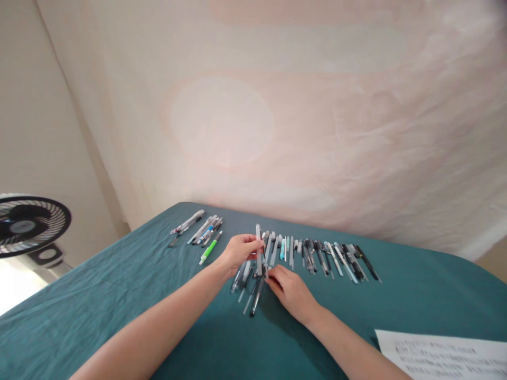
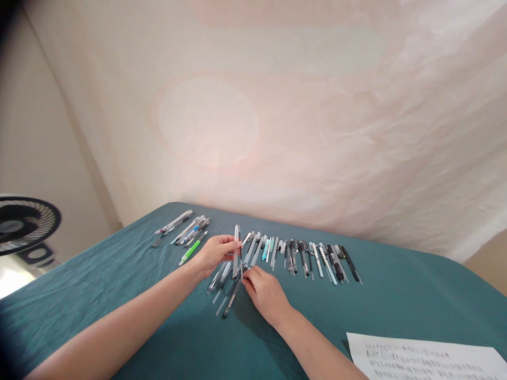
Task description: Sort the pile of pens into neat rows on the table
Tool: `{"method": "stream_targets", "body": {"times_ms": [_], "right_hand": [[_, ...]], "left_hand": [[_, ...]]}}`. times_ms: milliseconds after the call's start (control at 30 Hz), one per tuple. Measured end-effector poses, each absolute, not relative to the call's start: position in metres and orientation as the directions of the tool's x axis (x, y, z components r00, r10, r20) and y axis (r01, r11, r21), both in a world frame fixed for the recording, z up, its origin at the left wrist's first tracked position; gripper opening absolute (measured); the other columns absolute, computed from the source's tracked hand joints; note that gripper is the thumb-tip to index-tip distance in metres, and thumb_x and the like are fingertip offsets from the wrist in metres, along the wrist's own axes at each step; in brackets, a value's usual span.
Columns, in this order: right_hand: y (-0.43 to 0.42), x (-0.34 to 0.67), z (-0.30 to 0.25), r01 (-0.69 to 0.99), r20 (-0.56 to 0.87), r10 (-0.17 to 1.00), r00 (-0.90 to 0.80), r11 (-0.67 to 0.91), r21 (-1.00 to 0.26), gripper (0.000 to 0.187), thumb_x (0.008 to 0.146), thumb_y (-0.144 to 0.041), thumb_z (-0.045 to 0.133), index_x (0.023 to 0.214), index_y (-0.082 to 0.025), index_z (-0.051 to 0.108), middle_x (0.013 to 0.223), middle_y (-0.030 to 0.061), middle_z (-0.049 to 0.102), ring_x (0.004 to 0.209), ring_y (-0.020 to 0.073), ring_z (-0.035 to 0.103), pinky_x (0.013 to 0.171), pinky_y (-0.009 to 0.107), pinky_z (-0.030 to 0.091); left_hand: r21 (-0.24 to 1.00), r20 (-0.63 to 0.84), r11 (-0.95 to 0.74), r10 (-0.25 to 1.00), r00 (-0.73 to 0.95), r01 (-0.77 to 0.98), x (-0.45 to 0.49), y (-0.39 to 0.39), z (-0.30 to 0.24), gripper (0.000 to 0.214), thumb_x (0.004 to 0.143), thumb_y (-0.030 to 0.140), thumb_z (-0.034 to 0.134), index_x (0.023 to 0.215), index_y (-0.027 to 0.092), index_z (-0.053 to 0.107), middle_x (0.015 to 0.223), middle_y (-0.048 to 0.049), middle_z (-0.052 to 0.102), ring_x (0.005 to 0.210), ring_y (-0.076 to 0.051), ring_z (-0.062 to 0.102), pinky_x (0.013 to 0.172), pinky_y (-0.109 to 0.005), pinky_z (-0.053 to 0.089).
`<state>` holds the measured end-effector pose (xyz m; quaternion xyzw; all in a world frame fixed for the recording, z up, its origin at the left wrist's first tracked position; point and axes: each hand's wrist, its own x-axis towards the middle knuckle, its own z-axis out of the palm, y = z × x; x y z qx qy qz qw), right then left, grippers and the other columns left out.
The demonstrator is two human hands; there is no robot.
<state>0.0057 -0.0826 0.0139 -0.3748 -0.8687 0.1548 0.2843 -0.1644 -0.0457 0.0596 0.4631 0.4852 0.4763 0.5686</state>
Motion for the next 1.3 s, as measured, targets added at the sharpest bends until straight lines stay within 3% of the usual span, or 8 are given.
{"method": "stream_targets", "body": {"times_ms": [333,567,700,800,900,1067,1200,1300], "right_hand": [[-0.081,0.005,0.009,0.563,0.384,0.724,-0.573,0.688,-0.458,0.018,0.086,-0.024,0.042,0.093,-0.019,0.058,0.083,0.004,0.056,0.075,0.0157,0.056,0.068,0.026,0.044],[-0.075,0.014,0.018,0.476,0.42,0.806,-0.416,0.587,-0.655,0.02,0.085,-0.029,0.043,0.087,-0.019,0.06,0.077,0.0035,0.058,0.07,0.0147,0.056,0.065,0.026,0.044],[-0.073,0.015,0.028,0.306,0.189,0.922,-0.339,0.298,-0.904,0.026,0.082,-0.04,0.044,0.085,-0.017,0.056,0.058,-0.0012,0.054,0.045,0.0097,0.05,0.04,0.02,0.039],[-0.071,0.014,0.031,0.17,0.05,0.926,-0.375,0.122,-0.978,0.028,0.072,-0.042,0.058,0.084,-0.017,0.05,0.06,-0.0024,0.055,0.045,0.009,0.05,0.033,0.017,0.036],[-0.07,0.019,0.033,0.123,-0.054,0.895,-0.442,0.0,-0.992,0.033,0.065,-0.037,0.065,0.083,-0.016,0.046,0.065,-0.0015,0.058,0.05,0.01,0.055,0.034,0.016,0.039],[-0.069,0.032,0.038,0.191,-0.219,0.826,-0.52,-0.138,-0.972,0.035,0.065,-0.032,0.066,0.087,-0.015,0.046,0.063,-0.0003,0.061,0.053,0.0123,0.06,0.038,0.017,0.044],[-0.068,0.034,0.035,0.248,-0.296,0.794,-0.531,-0.188,-0.95,0.04,0.064,-0.029,0.067,0.094,-0.015,0.046,0.066,0.0009,0.063,0.055,0.014,0.063,0.038,0.017,0.045],[-0.068,0.033,0.029,0.259,-0.317,0.779,-0.542,-0.204,-0.944,0.039,0.063,-0.028,0.067,0.094,-0.014,0.048,0.065,0.0009,0.062,0.055,0.0146,0.064,0.037,0.017,0.045]], "left_hand": [[0.985,-0.146,0.153,0.986,0.085,-0.084,-0.165,-0.046,0.06,0.024,0.058,0.032,0.068,0.069,0.013,0.061,0.061,0.0,0.059,0.057,-0.008,0.052,0.057,-0.021,0.042],[0.985,-0.169,0.169,0.971,0.169,0.014,-0.164,-0.048,0.059,0.023,0.058,0.032,0.066,0.07,0.013,0.061,0.061,-0.0002,0.059,0.058,-0.009,0.053,0.057,-0.022,0.042],[0.991,-0.135,0.127,0.965,0.224,0.047,-0.152,-0.058,0.058,0.022,0.058,0.033,0.065,0.067,0.014,0.059,0.057,0.0011,0.057,0.055,-0.01,0.052,0.054,-0.021,0.042],[0.991,-0.135,0.132,0.965,0.226,0.029,-0.141,-0.067,0.055,0.022,0.057,0.033,0.066,0.064,0.014,0.058,0.055,0.0024,0.056,0.053,-0.009,0.05,0.051,-0.019,0.041],[0.987,-0.156,0.158,0.954,0.256,0.015,-0.133,-0.074,0.052,0.022,0.056,0.032,0.067,0.064,0.014,0.057,0.056,0.0022,0.056,0.054,-0.009,0.051,0.052,-0.02,0.042],[0.985,-0.169,0.165,0.923,0.345,0.042,-0.13,-0.078,0.046,0.026,0.059,0.039,0.064,0.068,0.014,0.061,0.06,0.0009,0.059,0.057,-0.011,0.053,0.058,-0.024,0.046],[0.973,-0.163,0.085,0.911,0.38,0.213,-0.131,-0.079,0.042,0.027,0.067,0.041,0.054,0.068,0.016,0.064,0.059,0.0007,0.058,0.056,-0.012,0.054,0.054,-0.022,0.044],[0.916,-0.084,-0.082,0.919,0.386,0.393,-0.133,-0.081,0.044,0.023,0.07,0.034,0.049,0.07,0.018,0.065,0.059,0.0007,0.06,0.054,-0.012,0.053,0.048,-0.019,0.039]]}}
